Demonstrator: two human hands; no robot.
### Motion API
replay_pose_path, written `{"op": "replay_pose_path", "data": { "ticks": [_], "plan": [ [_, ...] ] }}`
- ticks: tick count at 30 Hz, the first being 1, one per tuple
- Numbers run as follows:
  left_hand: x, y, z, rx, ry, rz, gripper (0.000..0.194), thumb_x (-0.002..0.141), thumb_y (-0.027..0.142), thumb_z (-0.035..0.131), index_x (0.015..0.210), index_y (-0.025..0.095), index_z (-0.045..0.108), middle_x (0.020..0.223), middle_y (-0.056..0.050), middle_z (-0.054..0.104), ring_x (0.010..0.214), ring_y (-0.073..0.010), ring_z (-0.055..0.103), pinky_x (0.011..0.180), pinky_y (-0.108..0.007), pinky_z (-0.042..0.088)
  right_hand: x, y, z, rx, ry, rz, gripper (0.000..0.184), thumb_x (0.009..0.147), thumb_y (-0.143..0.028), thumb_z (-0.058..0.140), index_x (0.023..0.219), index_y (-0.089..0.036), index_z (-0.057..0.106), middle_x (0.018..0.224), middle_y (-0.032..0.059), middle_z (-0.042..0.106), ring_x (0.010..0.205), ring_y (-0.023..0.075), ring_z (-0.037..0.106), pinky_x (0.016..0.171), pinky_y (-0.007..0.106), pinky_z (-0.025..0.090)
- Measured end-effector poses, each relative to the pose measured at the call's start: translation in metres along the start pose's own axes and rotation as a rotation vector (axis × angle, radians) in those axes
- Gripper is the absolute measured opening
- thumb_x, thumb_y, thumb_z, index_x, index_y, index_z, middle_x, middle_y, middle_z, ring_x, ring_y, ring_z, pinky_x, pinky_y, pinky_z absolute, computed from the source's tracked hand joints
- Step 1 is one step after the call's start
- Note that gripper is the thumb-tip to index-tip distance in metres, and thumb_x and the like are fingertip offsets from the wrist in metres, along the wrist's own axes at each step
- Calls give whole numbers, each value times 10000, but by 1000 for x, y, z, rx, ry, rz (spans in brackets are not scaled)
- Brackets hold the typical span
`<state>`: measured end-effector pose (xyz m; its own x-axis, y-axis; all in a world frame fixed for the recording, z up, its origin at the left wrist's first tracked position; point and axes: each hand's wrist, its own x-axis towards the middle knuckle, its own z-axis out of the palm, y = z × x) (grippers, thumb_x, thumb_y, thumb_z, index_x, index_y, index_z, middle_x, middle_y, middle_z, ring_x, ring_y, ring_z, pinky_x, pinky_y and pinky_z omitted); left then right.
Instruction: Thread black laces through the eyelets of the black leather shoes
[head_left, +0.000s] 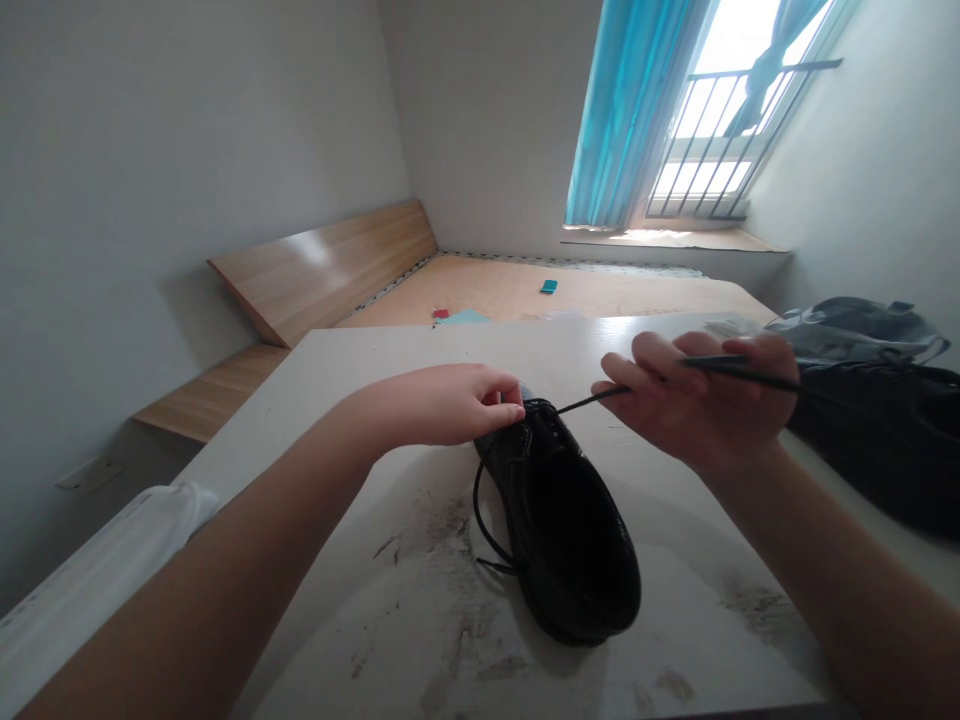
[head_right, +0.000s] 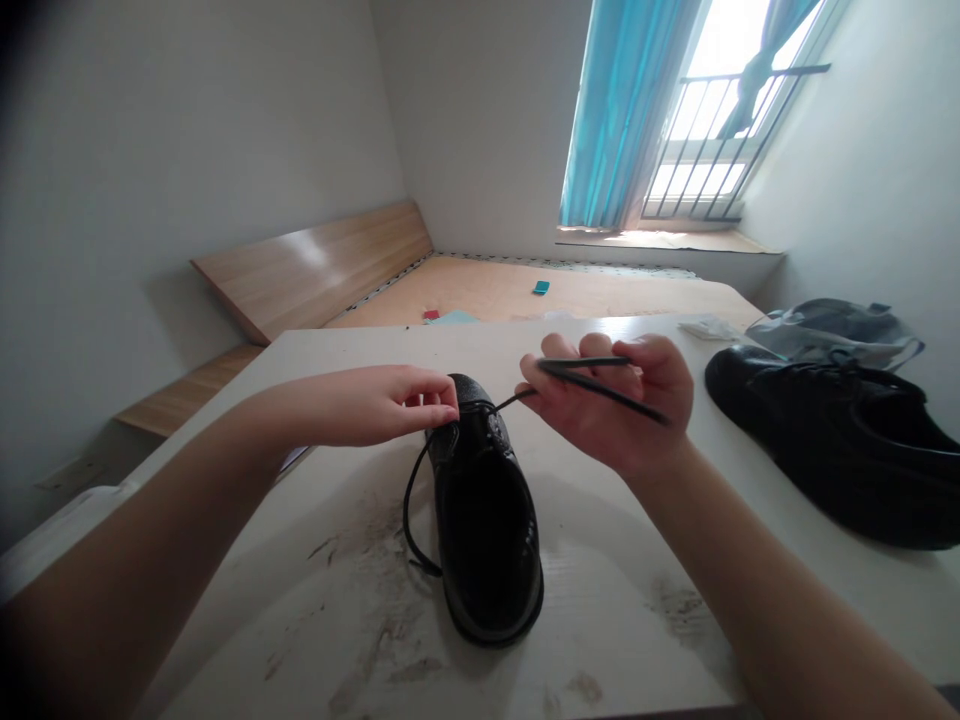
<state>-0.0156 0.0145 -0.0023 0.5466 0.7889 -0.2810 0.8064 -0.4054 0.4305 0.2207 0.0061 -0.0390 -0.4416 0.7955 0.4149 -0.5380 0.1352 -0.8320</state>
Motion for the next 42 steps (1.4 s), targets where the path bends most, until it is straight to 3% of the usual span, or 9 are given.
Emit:
{"op": "replay_pose_path", "data": {
  "ticks": [5,10,12,18,25,30,33,37,42],
  "plan": [
    [3,1,3,30,116,1,284,909,414,404,923,220,612,878,-17,679,754,-180,564,634,-268,350,0,1,1,-183,-292,111,493,906,-412,482,453,-218,477,493,15,438,541,156,446,565,329,366],
    [8,-2,6,100,119,5,333,883,454,431,809,209,644,781,-21,682,671,-179,556,581,-277,314,4,27,3,-829,181,188,276,843,-412,595,706,-188,677,710,34,603,703,163,516,635,314,403],
    [8,-2,5,89,110,0,346,874,471,442,775,205,641,729,-16,664,630,-170,541,564,-279,304,7,37,1,-951,223,183,274,821,-424,604,737,-175,681,695,28,607,701,161,518,632,312,404],
    [13,-1,8,-49,157,102,339,904,439,412,724,195,562,718,-8,590,668,-166,503,592,-287,320,6,48,-5,-1036,102,163,211,840,-375,586,848,-178,662,825,43,625,768,168,556,623,299,425],
    [16,-1,6,-686,228,181,404,905,464,468,608,190,448,629,17,427,645,-138,476,695,-296,423,5,51,-6,-950,23,184,229,877,-397,552,870,-188,647,937,54,559,868,172,522,736,313,437],
    [0,10,-3,-608,559,291,303,893,406,530,697,192,615,582,23,420,541,-110,415,540,-258,360,4,54,-6,-738,101,247,295,858,-477,584,828,-184,587,864,20,530,808,152,500,739,305,428],
    [-16,19,-7,-581,711,384,285,879,401,579,681,211,655,555,24,444,505,-95,388,482,-249,297,3,54,-3,-953,102,60,225,894,-397,551,812,-190,581,902,48,532,862,180,512,769,331,438],
    [-45,29,-14,-658,501,564,380,886,379,542,560,224,660,500,12,479,469,-100,427,478,-255,350,2,50,2,-1172,55,-52,184,912,-309,531,773,-198,580,920,61,537,895,198,502,843,368,417],
    [-67,42,-18,-513,-27,524,338,851,465,573,651,256,747,559,-23,604,531,-165,553,539,-301,450,4,45,2,-541,133,279,357,881,-456,583,658,-177,578,841,30,523,819,155,524,815,309,427]
  ]
}}
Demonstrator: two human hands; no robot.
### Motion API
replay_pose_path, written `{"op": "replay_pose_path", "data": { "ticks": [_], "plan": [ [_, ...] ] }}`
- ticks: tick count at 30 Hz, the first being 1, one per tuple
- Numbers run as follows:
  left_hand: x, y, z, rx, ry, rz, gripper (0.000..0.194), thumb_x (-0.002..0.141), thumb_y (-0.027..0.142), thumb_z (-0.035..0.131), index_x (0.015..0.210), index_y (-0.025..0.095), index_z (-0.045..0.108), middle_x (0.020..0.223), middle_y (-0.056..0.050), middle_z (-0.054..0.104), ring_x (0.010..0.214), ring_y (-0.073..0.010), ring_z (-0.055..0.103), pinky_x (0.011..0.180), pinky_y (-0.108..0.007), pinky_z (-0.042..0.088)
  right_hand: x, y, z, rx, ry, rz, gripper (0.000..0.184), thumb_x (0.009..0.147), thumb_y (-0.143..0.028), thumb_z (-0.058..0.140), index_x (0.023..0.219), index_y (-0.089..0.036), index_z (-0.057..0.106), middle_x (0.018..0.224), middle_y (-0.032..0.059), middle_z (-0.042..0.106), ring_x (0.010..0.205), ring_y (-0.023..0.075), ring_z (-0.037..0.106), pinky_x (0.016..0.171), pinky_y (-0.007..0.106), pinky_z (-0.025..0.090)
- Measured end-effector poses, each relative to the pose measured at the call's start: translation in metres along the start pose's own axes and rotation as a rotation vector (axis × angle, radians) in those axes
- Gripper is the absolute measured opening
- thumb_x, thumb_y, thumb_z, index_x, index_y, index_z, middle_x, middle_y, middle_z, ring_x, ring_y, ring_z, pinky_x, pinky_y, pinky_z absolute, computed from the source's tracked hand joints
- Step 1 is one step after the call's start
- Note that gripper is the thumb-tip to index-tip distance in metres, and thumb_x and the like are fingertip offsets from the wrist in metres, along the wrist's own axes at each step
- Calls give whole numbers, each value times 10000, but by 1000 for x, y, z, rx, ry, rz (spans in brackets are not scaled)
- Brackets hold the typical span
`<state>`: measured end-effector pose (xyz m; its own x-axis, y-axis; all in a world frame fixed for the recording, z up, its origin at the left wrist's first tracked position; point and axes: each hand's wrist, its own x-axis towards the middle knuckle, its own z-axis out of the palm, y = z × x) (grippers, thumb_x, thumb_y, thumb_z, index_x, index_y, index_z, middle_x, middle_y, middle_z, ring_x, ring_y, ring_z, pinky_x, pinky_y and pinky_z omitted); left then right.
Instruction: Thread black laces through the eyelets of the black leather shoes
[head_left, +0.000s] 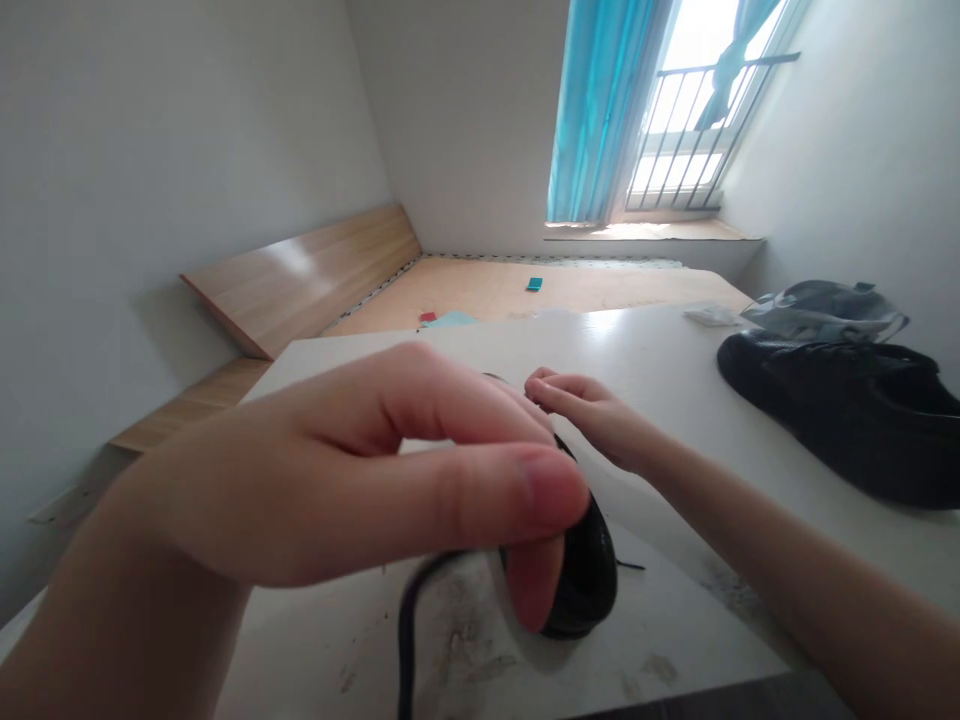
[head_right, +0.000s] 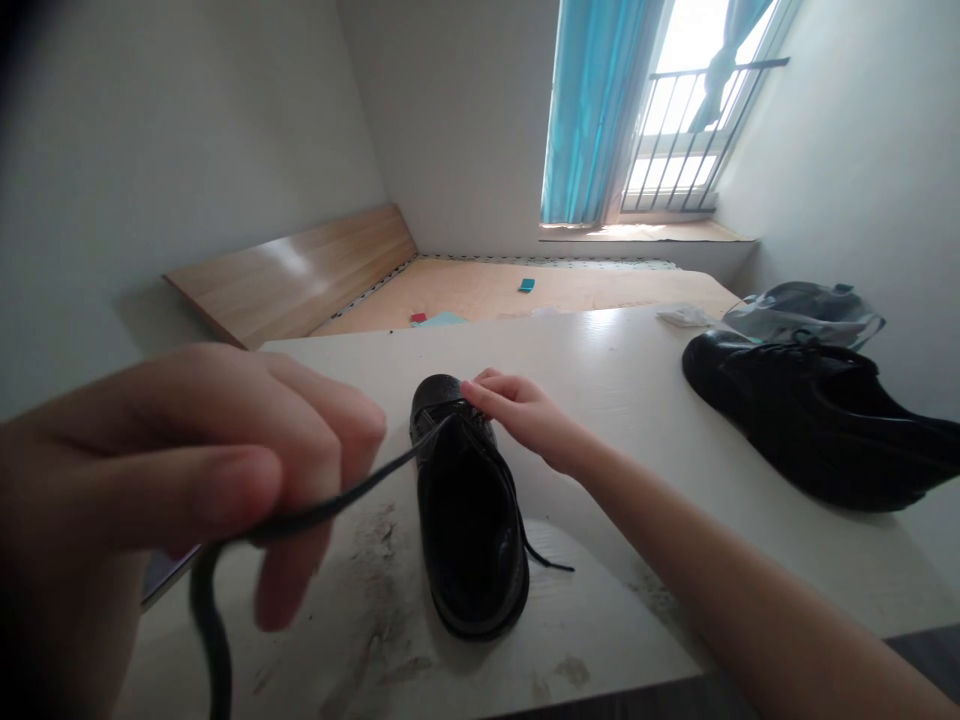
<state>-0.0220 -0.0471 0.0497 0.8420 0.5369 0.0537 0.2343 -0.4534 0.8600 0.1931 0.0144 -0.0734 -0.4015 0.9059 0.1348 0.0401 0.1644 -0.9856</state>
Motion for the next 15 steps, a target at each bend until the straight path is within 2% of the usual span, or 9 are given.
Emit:
{"op": "replay_pose_path", "data": {
  "ticks": [1,3,5,7,9,11,13,15],
  "plan": [
    [2,0,2,25,-43,-49,350,864,461,560,653,257,751,607,-32,643,570,-175,580,563,-302,464,0,-1,-2,74,7,21,383,877,-502,569,669,-181,568,830,28,528,813,152,532,807,306,437],
    [8,-4,4,104,-35,-116,387,907,438,508,665,256,749,694,-29,689,651,-180,617,633,-295,485,1,-4,-8,174,15,22,436,856,-566,555,636,-195,492,753,14,502,755,145,531,753,304,462],
    [16,-16,6,216,46,-138,365,938,403,465,761,255,748,779,-12,706,739,-176,633,701,-286,491,1,-7,-13,273,-18,2,454,843,-564,564,599,-208,422,615,-21,413,622,127,475,684,301,471],
    [24,-32,7,332,189,-124,301,954,354,434,978,265,721,927,-1,712,855,-176,631,777,-290,484,-1,-10,-16,249,-31,-77,398,881,-511,533,622,-215,469,502,-59,313,502,112,371,632,300,467],
    [32,-47,8,398,317,-135,351,957,303,417,1256,278,599,1161,-12,671,970,-175,605,861,-306,462,-5,-14,-17,-49,45,-242,317,919,-433,509,702,-209,570,476,-61,367,463,105,331,577,280,433],
    [38,-60,8,412,349,-187,450,939,285,442,1387,263,478,1267,-35,624,952,-168,595,854,-312,453,-10,-17,-16,-522,199,-477,237,923,-332,533,749,-194,618,524,-41,474,472,95,355,527,255,362],
    [43,-68,7,381,271,-209,386,913,308,485,1285,235,561,1116,-33,670,839,-159,588,748,-296,450,-14,-19,-17,-933,334,-696,183,907,-261,569,750,-183,624,565,-24,532,496,93,401,512,254,311],
    [46,-72,5,324,244,-199,229,888,352,529,1009,204,655,850,-4,653,717,-141,548,635,-272,411,-15,-19,-20,-1158,410,-810,191,900,-269,592,733,-179,613,578,-14,561,526,101,457,531,256,313]
  ]
}}
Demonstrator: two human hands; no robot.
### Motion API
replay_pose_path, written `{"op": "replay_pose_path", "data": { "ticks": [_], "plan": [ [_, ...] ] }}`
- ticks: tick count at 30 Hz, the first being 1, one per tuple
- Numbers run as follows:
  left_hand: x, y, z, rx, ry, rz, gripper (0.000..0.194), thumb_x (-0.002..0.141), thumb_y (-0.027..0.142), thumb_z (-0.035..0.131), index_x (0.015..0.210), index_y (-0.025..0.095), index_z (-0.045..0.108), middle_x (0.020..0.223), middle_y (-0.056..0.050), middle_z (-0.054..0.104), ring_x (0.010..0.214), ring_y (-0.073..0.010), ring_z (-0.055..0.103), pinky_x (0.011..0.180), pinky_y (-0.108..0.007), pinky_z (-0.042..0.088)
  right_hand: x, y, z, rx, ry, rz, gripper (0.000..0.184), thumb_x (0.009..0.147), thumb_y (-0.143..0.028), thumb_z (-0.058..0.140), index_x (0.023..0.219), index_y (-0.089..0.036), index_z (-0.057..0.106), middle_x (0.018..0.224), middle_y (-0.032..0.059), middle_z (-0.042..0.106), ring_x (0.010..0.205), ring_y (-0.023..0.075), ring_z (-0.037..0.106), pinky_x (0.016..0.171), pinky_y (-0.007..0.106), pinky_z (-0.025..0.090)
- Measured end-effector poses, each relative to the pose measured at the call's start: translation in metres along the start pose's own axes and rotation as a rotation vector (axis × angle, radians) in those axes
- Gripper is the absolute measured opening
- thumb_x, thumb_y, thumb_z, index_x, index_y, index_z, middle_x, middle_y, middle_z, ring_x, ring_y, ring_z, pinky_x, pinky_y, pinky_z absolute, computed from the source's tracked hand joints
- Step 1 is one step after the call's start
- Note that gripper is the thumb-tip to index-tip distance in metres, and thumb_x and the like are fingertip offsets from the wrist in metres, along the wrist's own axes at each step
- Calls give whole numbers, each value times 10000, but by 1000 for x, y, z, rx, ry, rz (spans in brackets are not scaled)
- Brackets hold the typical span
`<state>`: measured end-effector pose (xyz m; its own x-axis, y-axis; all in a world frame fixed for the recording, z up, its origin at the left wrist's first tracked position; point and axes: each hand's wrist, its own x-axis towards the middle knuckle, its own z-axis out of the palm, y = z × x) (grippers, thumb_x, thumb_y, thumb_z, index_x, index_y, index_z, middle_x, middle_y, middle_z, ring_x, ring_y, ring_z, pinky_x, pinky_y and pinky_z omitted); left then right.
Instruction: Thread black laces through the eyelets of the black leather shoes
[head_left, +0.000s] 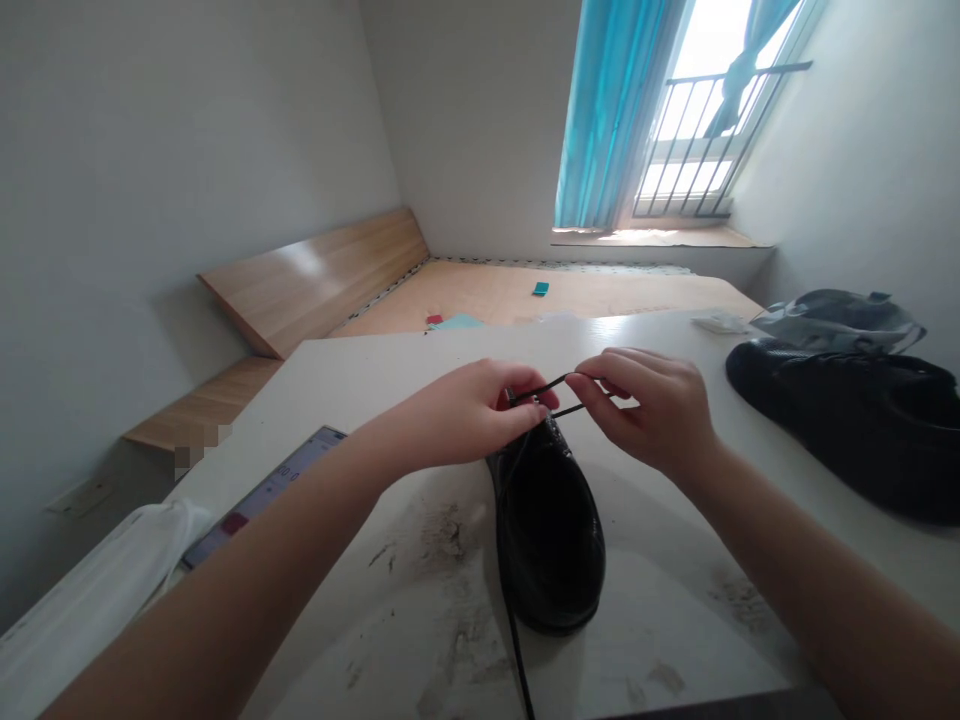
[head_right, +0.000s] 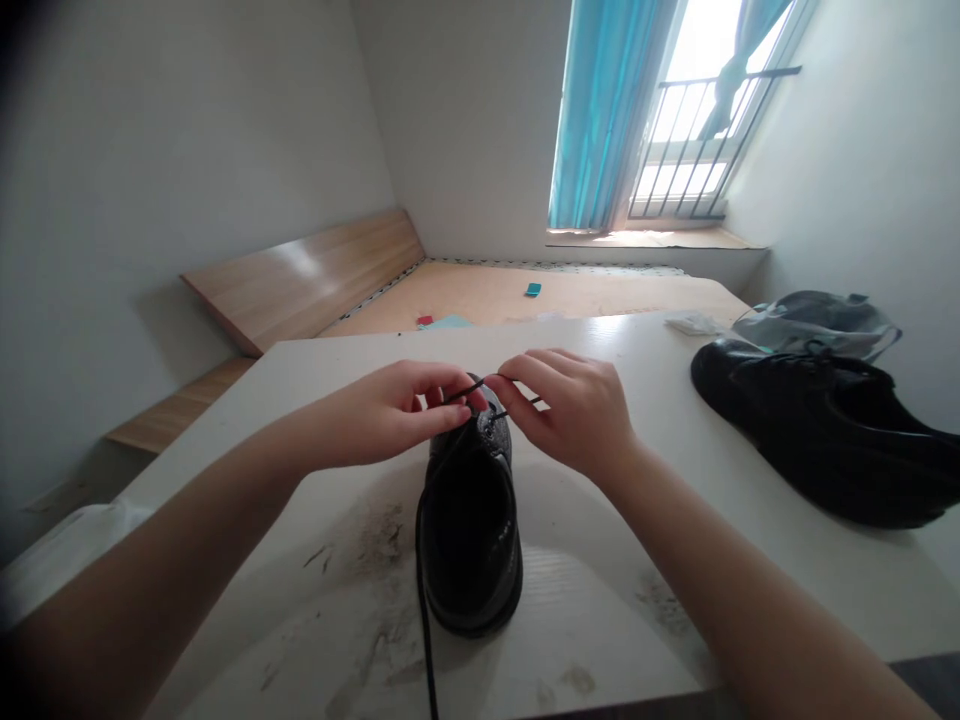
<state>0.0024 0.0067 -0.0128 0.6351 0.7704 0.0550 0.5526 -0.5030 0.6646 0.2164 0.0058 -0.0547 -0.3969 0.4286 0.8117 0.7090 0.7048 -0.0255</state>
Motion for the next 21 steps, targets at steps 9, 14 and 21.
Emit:
{"op": "replay_pose_path", "data": {
  "ticks": [9,14,21],
  "plan": [
    [8,-4,0,-324,381,-161,277,775,280,612,596,183,424,527,56,446,557,-95,450,543,-239,329,-2,12,15,-73,-280,426,330,925,-441,471,726,-200,579,503,-21,454,480,115,365,533,266,230],
    [11,-11,0,-421,412,-157,378,812,298,583,517,180,377,496,48,416,492,-82,400,518,-255,299,3,20,5,-197,-132,572,326,939,-428,416,787,-202,596,574,18,476,542,147,383,564,301,192],
    [5,10,-15,-632,572,229,547,920,415,550,465,183,353,461,34,358,454,-82,356,478,-275,278,-1,19,24,465,-466,613,388,914,-490,440,918,-186,682,663,5,533,609,143,458,591,296,346]
  ]
}}
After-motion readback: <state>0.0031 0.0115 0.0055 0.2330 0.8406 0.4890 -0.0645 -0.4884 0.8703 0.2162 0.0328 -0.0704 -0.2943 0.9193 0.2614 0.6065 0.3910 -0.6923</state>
